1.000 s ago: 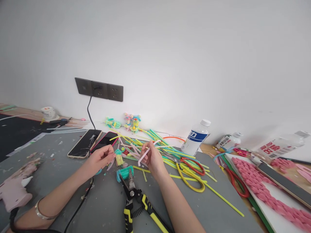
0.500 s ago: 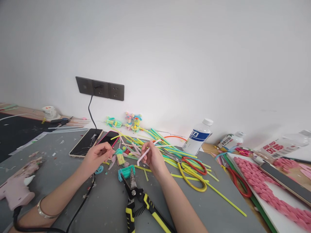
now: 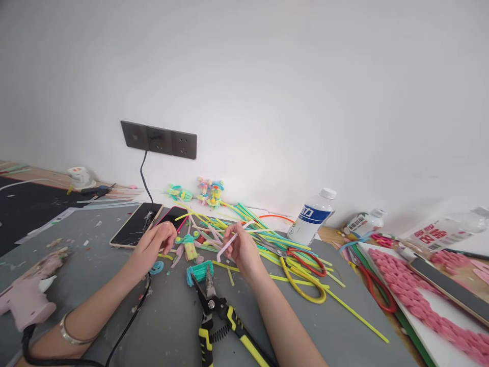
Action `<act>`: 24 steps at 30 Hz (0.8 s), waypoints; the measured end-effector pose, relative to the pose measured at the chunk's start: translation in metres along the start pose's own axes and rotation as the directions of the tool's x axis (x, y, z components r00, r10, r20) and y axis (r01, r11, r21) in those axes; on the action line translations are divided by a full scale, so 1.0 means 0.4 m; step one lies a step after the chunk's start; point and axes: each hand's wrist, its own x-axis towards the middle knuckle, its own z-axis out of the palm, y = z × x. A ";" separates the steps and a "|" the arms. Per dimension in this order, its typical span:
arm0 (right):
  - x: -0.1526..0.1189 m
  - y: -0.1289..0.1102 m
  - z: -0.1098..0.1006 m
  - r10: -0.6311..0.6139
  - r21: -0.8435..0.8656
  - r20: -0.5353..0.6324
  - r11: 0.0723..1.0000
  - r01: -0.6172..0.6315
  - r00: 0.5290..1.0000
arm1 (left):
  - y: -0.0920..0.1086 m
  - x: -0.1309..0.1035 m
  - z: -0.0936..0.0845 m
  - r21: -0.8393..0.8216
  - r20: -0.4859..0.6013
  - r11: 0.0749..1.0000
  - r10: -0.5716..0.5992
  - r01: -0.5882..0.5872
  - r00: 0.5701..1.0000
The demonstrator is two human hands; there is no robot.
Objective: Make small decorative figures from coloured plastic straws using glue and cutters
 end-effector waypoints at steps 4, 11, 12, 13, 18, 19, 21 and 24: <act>-0.002 0.002 0.001 -0.034 -0.039 -0.008 0.999 0.034 0.999 | 0.002 0.000 0.002 0.043 0.037 0.999 0.030 -0.031 0.999; -0.017 -0.002 0.019 -0.106 -0.099 0.131 0.988 0.119 0.986 | 0.018 -0.006 0.006 0.152 0.145 0.982 0.091 -0.113 0.985; -0.020 -0.003 0.022 -0.110 -0.117 0.149 0.985 0.128 0.983 | 0.018 -0.005 0.007 0.167 0.155 0.981 0.076 -0.102 0.985; -0.024 -0.003 0.025 -0.109 -0.143 0.166 0.981 0.134 0.980 | 0.016 -0.005 0.008 0.181 0.164 0.979 0.061 -0.091 0.985; -0.040 -0.005 0.038 -0.049 -0.307 0.243 0.944 0.125 0.969 | 0.011 0.000 0.007 0.264 0.184 0.956 0.081 -0.129 0.980; -0.042 -0.007 0.041 -0.040 -0.322 0.246 0.939 0.121 0.968 | 0.011 0.000 0.008 0.269 0.193 0.953 0.092 -0.143 0.977; -0.045 -0.010 0.046 -0.034 -0.335 0.248 0.935 0.119 0.968 | 0.015 -0.002 0.009 0.250 0.228 0.954 0.108 -0.166 0.968; -0.045 -0.013 0.051 -0.041 -0.340 0.255 0.932 0.129 0.966 | 0.020 -0.008 0.014 0.214 0.260 0.964 0.101 -0.160 0.960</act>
